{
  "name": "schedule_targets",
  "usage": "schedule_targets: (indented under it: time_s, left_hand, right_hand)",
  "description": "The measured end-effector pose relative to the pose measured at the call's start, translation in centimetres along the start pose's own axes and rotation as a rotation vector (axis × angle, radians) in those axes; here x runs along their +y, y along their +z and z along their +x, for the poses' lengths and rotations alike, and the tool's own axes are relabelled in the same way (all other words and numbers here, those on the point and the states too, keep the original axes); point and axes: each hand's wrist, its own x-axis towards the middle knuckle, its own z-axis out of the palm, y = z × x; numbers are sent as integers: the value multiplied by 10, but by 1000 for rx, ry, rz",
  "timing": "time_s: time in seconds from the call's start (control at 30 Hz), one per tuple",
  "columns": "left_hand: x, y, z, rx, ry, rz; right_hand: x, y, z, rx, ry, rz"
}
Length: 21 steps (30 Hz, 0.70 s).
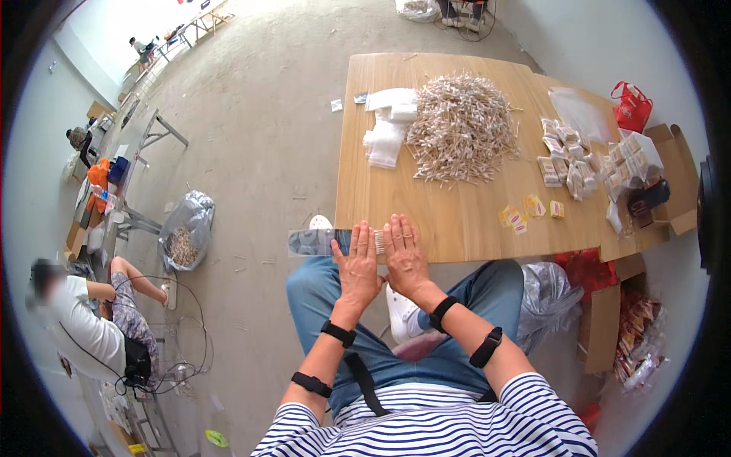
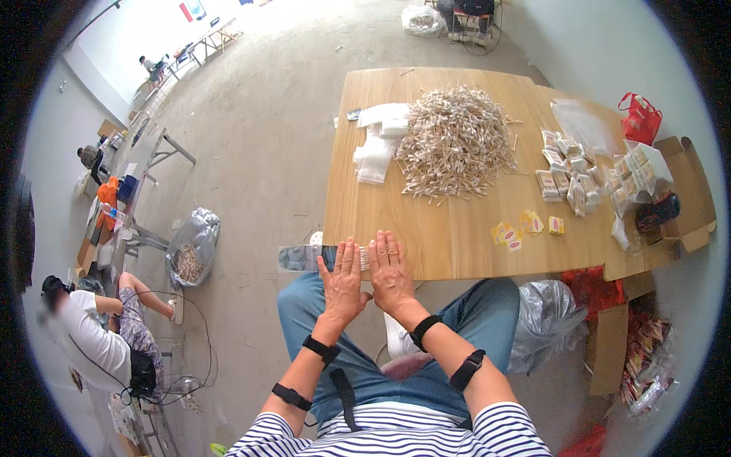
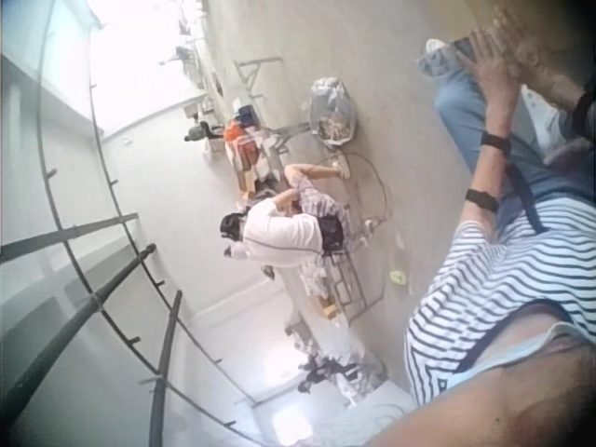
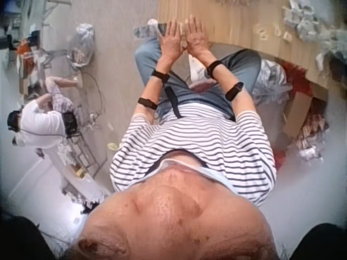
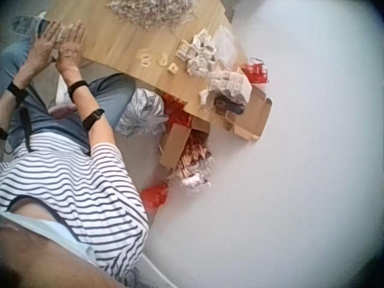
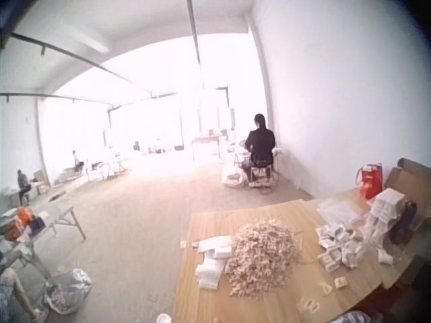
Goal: Manually organizing and packing cotton swabs into small plastic bags.
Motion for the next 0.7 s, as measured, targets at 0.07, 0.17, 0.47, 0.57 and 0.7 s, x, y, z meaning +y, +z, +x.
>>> schedule_targets:
  time_s: [0.07, 0.17, 0.47, 0.57, 0.7]
  left_hand:
    - [2, -2, 1, -8, -6, -15]
    - [3, -1, 3, -11, -19, -41]
    - [-1, 11, 5, 43, -28, 24]
    - [-2, 10, 5, 31, -17, 8]
    - [0, 4, 4, -7, -38, -12]
  right_hand:
    - [1, 1, 1, 15, -4, -20]
    - [2, 0, 1, -16, 19, -19]
    - [-5, 10, 5, 40, 39, -35]
    - [-3, 15, 3, 63, 41, 14]
    - [-3, 14, 3, 61, 32, -4]
